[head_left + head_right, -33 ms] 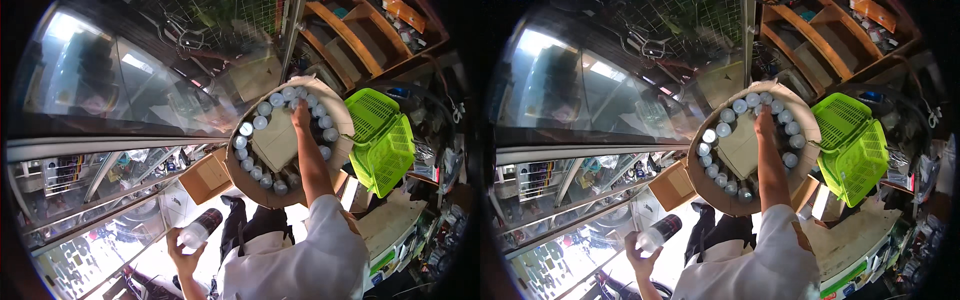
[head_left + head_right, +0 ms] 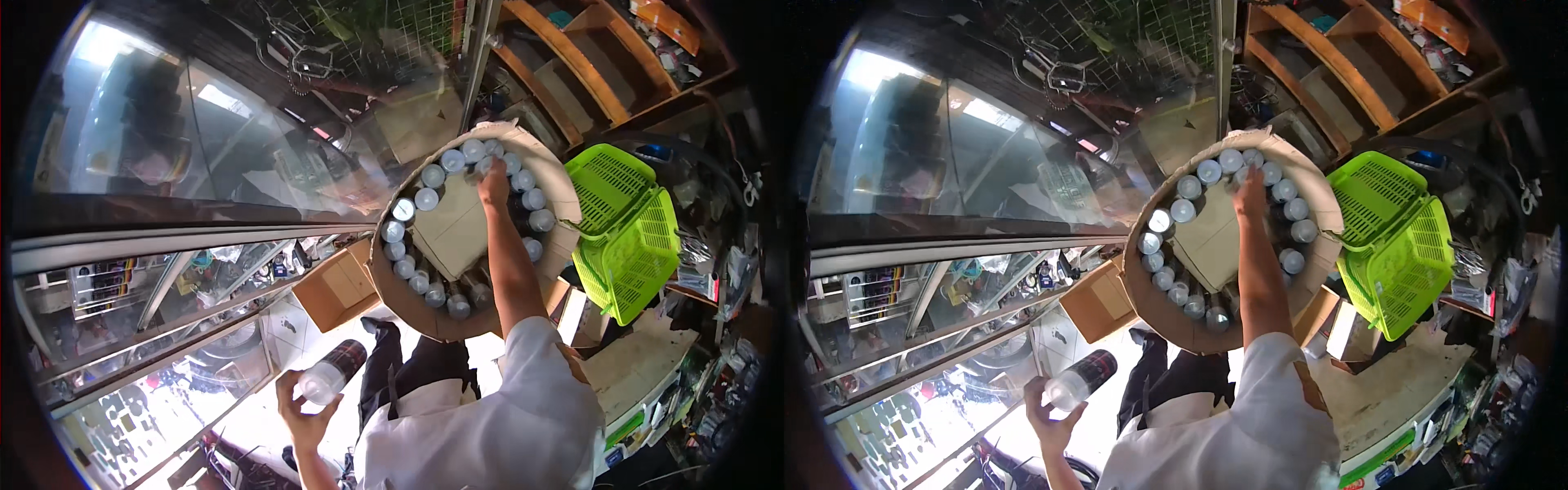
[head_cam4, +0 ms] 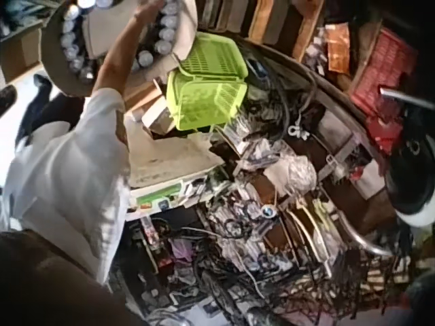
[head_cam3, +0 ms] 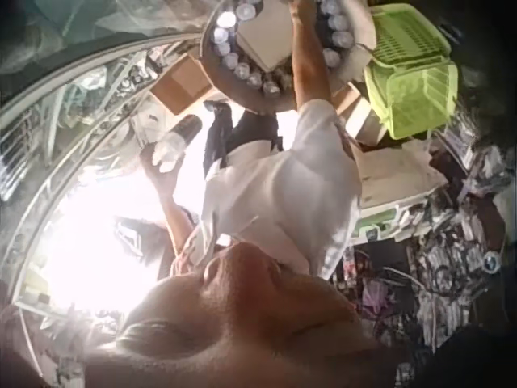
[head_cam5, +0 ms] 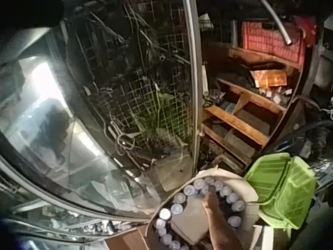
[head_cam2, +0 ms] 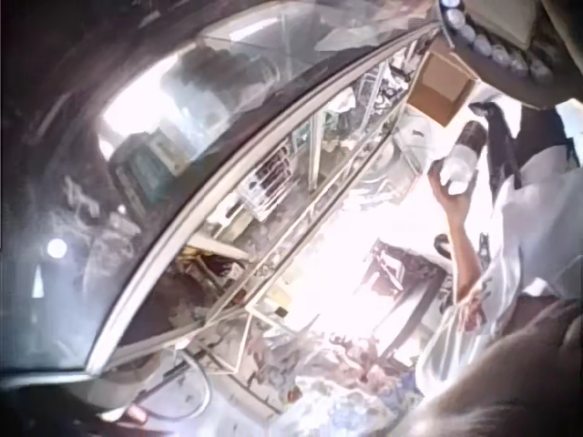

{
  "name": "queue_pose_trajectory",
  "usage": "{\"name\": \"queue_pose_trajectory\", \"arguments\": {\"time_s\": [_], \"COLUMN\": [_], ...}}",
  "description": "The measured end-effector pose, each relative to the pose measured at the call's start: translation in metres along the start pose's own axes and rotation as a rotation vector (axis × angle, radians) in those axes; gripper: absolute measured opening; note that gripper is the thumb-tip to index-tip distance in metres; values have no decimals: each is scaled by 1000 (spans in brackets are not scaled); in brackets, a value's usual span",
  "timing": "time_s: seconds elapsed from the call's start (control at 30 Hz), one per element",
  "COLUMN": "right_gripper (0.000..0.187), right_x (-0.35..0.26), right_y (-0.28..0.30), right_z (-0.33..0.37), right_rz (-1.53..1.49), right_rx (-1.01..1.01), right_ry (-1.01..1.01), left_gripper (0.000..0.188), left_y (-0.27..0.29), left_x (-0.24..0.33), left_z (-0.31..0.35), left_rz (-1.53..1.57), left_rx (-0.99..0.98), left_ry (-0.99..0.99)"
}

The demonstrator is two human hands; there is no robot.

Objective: The person takes cylindrical cans from a glass display shelf and places them into a large cardboard box on the floor. They handle the cans one by one, arranging them in a circular pattern within the box.

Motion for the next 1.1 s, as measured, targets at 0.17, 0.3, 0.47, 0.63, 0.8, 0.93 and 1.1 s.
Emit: {"name": "queue_pose_trajectory", "arguments": {"time_s": [0.17,0.3,0.47,0.63,0.8,0.93,1.1], "right_gripper": [100,103,80,87,73,73,72], "right_x": [-17,-18,-40,-54,-16,-1,-12], "right_y": [23,55,103,142,97,26,-37], "right_z": [25,74,187,232,183,128,75], "right_rz": [-264,-356,-432,-499,-499,-455,-541], "right_rx": [-195,-223,-761,-744,-481,-324,-271], "right_ry": [-158,-148,94,39,-38,-110,-238], "left_gripper": [79,76,66,70,89,73,51], "left_y": [-51,-110,-209,-298,-339,-325,-278], "left_x": [-2,0,17,45,45,27,-47], "left_z": [-7,-40,-104,-148,-151,-123,-65], "left_rz": [-5,0,-99,-69,148,68,29], "left_rx": [-20,-45,-178,-316,-365,-359,-483], "left_ry": [49,-12,-243,-421,-409,-497,-171]}}
Point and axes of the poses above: each hand's wrist, its own z-axis away from the middle knuckle, its own y-axis out of the back of the hand, x = y × z, the point moved 7 cm from there along -z, towards the middle knuckle, and after that the axes turned 13 degrees about -y, right-handed, at the moved point
